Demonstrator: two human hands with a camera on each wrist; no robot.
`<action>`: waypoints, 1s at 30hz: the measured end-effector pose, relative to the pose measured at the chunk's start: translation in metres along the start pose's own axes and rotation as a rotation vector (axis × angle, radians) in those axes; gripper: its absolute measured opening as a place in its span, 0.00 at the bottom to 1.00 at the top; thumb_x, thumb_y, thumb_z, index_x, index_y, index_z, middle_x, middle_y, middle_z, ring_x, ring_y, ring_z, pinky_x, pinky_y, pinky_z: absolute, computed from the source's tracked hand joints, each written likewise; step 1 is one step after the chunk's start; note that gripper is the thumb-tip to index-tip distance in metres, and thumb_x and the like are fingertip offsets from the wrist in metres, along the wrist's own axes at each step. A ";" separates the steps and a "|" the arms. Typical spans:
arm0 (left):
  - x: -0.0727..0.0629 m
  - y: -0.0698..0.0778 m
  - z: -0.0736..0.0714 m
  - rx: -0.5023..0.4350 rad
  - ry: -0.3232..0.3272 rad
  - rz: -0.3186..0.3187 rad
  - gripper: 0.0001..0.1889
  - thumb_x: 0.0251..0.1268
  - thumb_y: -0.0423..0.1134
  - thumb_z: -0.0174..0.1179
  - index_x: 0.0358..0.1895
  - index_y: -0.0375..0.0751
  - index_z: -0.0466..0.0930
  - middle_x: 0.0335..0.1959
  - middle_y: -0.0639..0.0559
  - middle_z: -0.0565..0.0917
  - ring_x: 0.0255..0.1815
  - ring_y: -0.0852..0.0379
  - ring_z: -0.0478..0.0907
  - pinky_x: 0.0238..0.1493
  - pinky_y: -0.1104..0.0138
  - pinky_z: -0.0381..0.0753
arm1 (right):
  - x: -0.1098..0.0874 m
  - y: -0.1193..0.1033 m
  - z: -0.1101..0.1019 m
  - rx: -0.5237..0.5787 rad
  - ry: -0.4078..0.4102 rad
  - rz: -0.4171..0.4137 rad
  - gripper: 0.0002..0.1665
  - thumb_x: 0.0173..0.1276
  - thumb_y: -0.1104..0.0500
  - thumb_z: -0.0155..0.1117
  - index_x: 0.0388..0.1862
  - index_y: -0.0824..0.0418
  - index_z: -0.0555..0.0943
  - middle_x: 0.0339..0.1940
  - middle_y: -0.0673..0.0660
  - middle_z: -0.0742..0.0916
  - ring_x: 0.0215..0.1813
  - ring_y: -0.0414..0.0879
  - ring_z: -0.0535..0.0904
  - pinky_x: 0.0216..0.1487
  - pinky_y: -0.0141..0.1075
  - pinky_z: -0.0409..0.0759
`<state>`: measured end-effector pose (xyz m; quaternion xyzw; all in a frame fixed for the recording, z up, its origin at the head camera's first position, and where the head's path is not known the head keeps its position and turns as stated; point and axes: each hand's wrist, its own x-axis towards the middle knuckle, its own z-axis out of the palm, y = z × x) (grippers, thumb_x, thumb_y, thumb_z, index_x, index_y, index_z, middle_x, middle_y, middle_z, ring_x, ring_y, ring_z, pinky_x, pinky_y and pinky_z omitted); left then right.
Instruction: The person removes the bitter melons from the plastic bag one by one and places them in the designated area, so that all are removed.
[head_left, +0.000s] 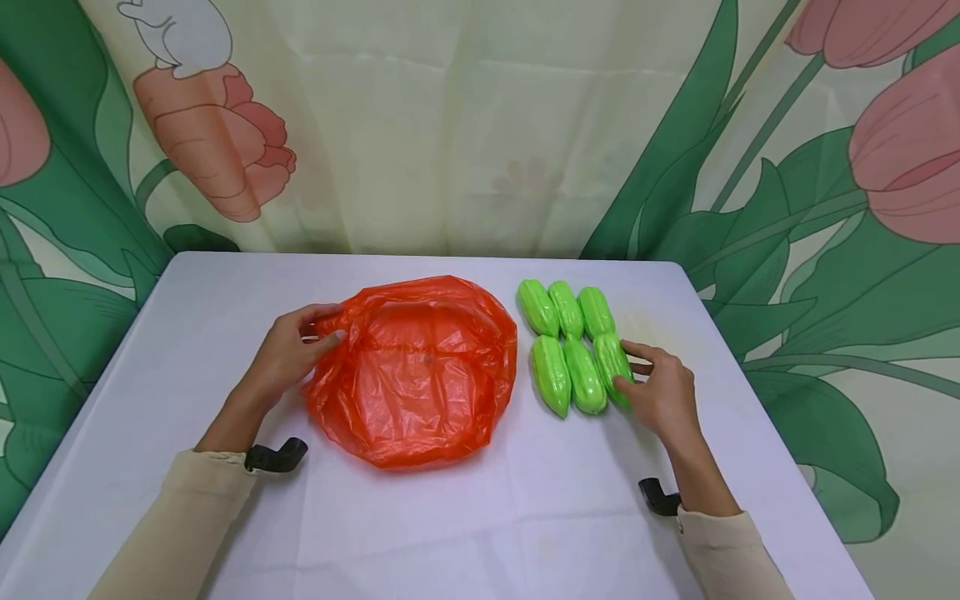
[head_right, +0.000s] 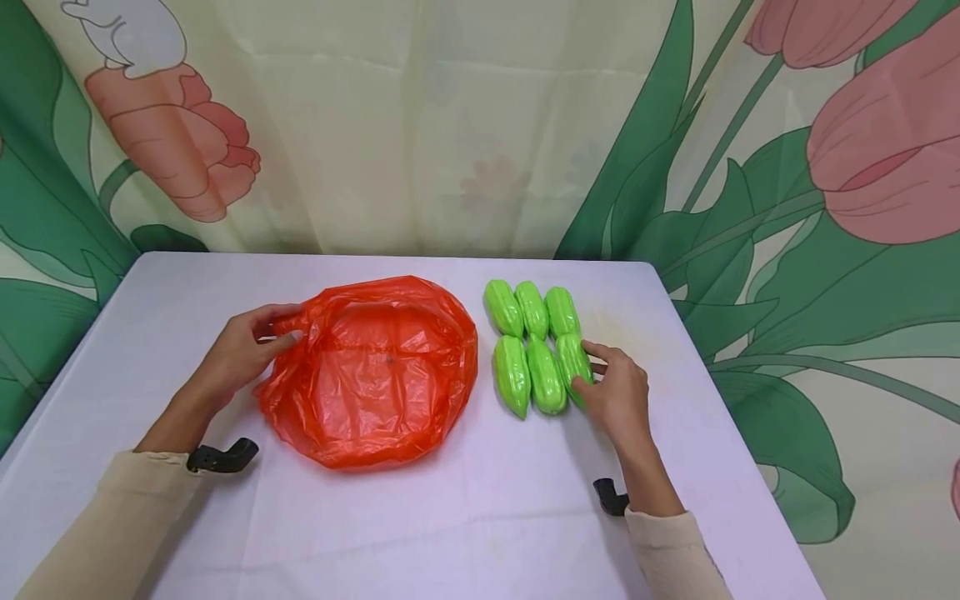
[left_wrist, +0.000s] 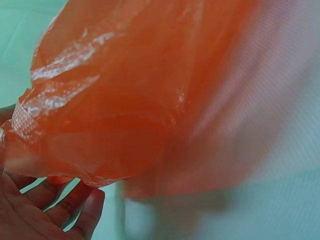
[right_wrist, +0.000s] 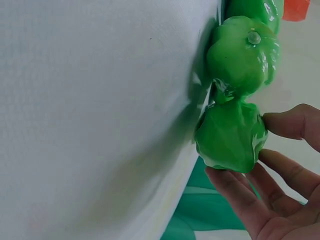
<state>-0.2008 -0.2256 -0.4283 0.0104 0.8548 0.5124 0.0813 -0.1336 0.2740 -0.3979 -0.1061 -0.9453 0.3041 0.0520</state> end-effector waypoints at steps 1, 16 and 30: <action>0.000 0.000 0.000 0.002 0.000 0.000 0.30 0.80 0.42 0.62 0.80 0.45 0.69 0.72 0.37 0.77 0.66 0.39 0.77 0.47 0.79 0.85 | 0.000 0.000 0.000 0.003 -0.002 0.000 0.35 0.66 0.66 0.72 0.74 0.62 0.79 0.72 0.71 0.81 0.64 0.68 0.85 0.45 0.43 0.88; 0.001 -0.003 0.001 0.004 -0.001 0.009 0.29 0.79 0.41 0.62 0.80 0.47 0.69 0.72 0.38 0.77 0.66 0.40 0.77 0.47 0.80 0.83 | -0.001 0.006 0.004 -0.014 -0.064 0.005 0.35 0.66 0.66 0.72 0.73 0.62 0.79 0.72 0.73 0.80 0.65 0.70 0.84 0.40 0.36 0.83; -0.013 0.011 0.001 0.185 0.080 0.097 0.36 0.76 0.50 0.65 0.83 0.54 0.65 0.88 0.38 0.54 0.88 0.32 0.45 0.71 0.24 0.65 | -0.007 -0.020 0.010 -0.097 0.122 -0.105 0.38 0.72 0.53 0.73 0.77 0.62 0.74 0.76 0.72 0.77 0.75 0.74 0.68 0.71 0.69 0.65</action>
